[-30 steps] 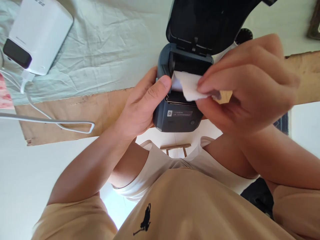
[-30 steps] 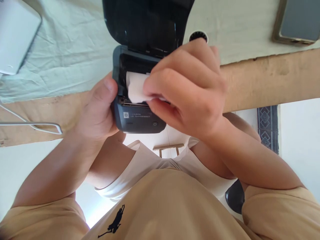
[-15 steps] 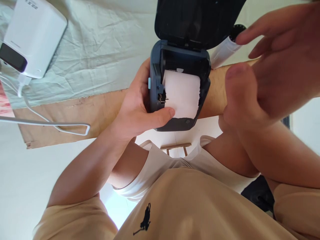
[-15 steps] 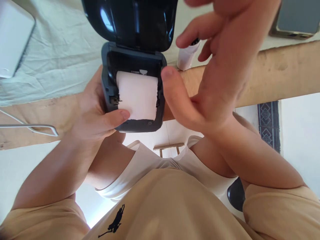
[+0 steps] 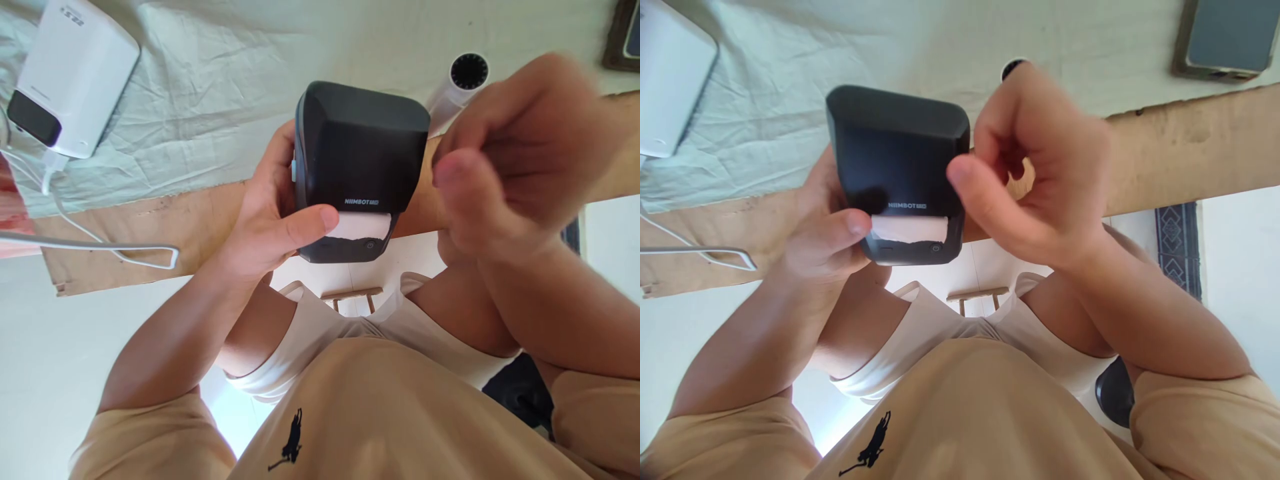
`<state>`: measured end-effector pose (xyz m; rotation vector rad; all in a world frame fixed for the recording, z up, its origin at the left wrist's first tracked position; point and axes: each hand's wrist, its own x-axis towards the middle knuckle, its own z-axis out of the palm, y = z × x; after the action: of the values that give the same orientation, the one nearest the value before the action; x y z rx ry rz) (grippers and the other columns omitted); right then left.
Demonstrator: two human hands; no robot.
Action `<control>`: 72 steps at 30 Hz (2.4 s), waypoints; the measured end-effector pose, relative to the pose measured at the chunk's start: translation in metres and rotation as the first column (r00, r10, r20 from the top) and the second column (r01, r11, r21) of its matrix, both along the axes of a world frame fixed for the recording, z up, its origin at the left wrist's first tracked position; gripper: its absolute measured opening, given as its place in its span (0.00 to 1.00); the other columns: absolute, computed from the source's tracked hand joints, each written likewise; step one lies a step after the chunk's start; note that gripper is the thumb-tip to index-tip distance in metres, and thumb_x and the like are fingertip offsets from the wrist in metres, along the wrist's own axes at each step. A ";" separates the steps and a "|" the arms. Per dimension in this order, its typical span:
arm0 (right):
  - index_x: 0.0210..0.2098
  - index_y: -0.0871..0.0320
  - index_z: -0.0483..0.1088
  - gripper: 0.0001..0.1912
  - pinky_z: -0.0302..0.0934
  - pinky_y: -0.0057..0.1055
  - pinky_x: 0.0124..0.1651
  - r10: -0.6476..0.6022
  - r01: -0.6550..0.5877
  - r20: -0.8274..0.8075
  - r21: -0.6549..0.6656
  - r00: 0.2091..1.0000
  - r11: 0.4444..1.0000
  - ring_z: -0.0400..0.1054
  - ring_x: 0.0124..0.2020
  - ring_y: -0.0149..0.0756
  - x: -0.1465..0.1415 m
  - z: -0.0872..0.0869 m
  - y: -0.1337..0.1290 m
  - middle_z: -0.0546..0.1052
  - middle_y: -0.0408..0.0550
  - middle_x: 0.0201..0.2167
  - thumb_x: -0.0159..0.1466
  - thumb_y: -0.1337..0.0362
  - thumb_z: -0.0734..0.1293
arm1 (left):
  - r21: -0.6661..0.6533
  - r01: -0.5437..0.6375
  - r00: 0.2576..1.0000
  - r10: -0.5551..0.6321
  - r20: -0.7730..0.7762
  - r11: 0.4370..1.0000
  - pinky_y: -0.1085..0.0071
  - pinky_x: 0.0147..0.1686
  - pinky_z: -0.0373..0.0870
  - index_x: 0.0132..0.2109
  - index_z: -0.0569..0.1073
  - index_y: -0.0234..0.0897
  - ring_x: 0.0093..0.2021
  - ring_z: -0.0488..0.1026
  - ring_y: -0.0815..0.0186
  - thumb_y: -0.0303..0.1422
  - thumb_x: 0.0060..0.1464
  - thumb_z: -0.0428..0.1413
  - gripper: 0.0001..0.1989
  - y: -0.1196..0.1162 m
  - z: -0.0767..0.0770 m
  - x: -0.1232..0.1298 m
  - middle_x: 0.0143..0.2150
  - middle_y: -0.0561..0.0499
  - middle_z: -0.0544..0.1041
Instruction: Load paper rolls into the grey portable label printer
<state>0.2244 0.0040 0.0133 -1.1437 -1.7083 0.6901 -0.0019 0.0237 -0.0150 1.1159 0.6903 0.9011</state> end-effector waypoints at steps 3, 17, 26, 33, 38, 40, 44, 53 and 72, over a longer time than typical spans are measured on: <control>0.21 0.60 0.52 0.30 0.39 0.30 0.25 0.109 -0.108 0.005 -0.088 0.994 0.990 0.46 0.22 0.20 -0.006 -0.010 0.002 0.55 0.38 0.17 0.69 0.52 0.70 | -0.079 -0.085 0.995 0.080 -0.062 0.993 0.58 0.47 0.75 0.53 0.73 0.43 0.52 0.78 0.51 0.52 0.45 0.74 0.34 -0.003 0.013 0.003 0.47 0.48 0.77; 0.14 0.60 0.54 0.41 0.37 0.31 0.21 0.107 -0.087 0.170 -0.122 0.980 0.989 0.45 0.18 0.21 0.000 -0.024 0.011 0.53 0.40 0.12 0.69 0.34 0.62 | -0.281 -0.087 0.996 0.074 -0.055 0.956 0.64 0.29 0.73 0.51 0.71 0.43 0.42 0.81 0.52 0.43 0.47 0.73 0.28 0.000 0.015 0.013 0.47 0.45 0.81; 0.16 0.59 0.51 0.35 0.36 0.32 0.22 0.073 -0.065 0.254 -0.041 0.964 0.997 0.43 0.19 0.21 0.001 -0.025 0.009 0.50 0.40 0.14 0.72 0.47 0.65 | -0.250 -0.088 0.996 0.077 -0.053 0.964 0.64 0.32 0.77 0.55 0.72 0.42 0.46 0.84 0.50 0.44 0.56 0.68 0.24 -0.003 0.009 0.010 0.50 0.45 0.82; 0.16 0.59 0.49 0.35 0.36 0.32 0.23 0.051 -0.037 0.264 -0.058 0.963 0.998 0.43 0.19 0.21 -0.001 -0.023 0.008 0.48 0.40 0.14 0.71 0.51 0.67 | -0.258 -0.137 0.989 0.118 -0.087 0.956 0.66 0.31 0.81 0.53 0.73 0.43 0.46 0.85 0.52 0.44 0.56 0.67 0.22 -0.003 0.012 0.013 0.46 0.48 0.83; 0.16 0.58 0.48 0.35 0.36 0.32 0.22 0.064 -0.050 0.261 -0.057 0.963 0.997 0.42 0.19 0.21 -0.001 -0.023 0.010 0.47 0.39 0.14 0.72 0.49 0.66 | -0.270 -0.098 0.995 0.086 -0.054 0.958 0.68 0.31 0.81 0.54 0.73 0.41 0.46 0.85 0.53 0.42 0.57 0.68 0.22 -0.001 0.012 0.009 0.47 0.47 0.82; 0.16 0.58 0.48 0.36 0.36 0.32 0.22 0.063 -0.055 0.255 -0.040 0.965 0.998 0.41 0.18 0.21 -0.002 -0.023 0.010 0.47 0.39 0.13 0.71 0.47 0.66 | -0.265 -0.080 0.996 0.066 -0.060 0.961 0.67 0.32 0.81 0.54 0.73 0.42 0.48 0.85 0.51 0.42 0.56 0.68 0.23 -0.001 0.011 0.008 0.49 0.46 0.82; 0.16 0.59 0.49 0.37 0.38 0.32 0.22 0.089 -0.088 0.241 -0.017 0.966 0.996 0.41 0.17 0.20 -0.003 -0.022 0.010 0.48 0.39 0.12 0.72 0.43 0.63 | -0.224 -0.101 0.993 0.086 -0.074 0.969 0.65 0.30 0.78 0.55 0.73 0.42 0.48 0.84 0.48 0.46 0.55 0.68 0.25 -0.002 0.010 0.010 0.50 0.44 0.82; 0.16 0.60 0.53 0.36 0.38 0.31 0.24 0.075 -0.062 0.277 -0.054 0.958 0.997 0.45 0.19 0.21 -0.002 -0.019 0.006 0.52 0.40 0.14 0.73 0.46 0.64 | -0.219 -0.125 0.989 0.105 -0.102 0.968 0.65 0.28 0.75 0.56 0.72 0.41 0.46 0.84 0.47 0.48 0.54 0.68 0.28 -0.003 0.010 0.013 0.49 0.43 0.82; 0.43 0.55 0.72 0.07 0.54 0.28 0.24 -0.077 -0.128 0.311 0.589 0.947 0.798 0.58 0.20 0.23 -0.002 -0.035 0.001 0.70 0.35 0.21 0.66 0.69 0.71 | -0.247 -0.239 0.971 0.234 -0.050 0.939 0.55 0.43 0.85 0.69 0.61 0.45 0.56 0.82 0.44 0.57 0.59 0.61 0.39 0.011 0.021 0.040 0.48 0.46 0.80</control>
<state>0.2227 0.0049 -0.0213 -0.7918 -2.0156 -0.0678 0.0376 0.0351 0.0058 0.8267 0.9427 0.9758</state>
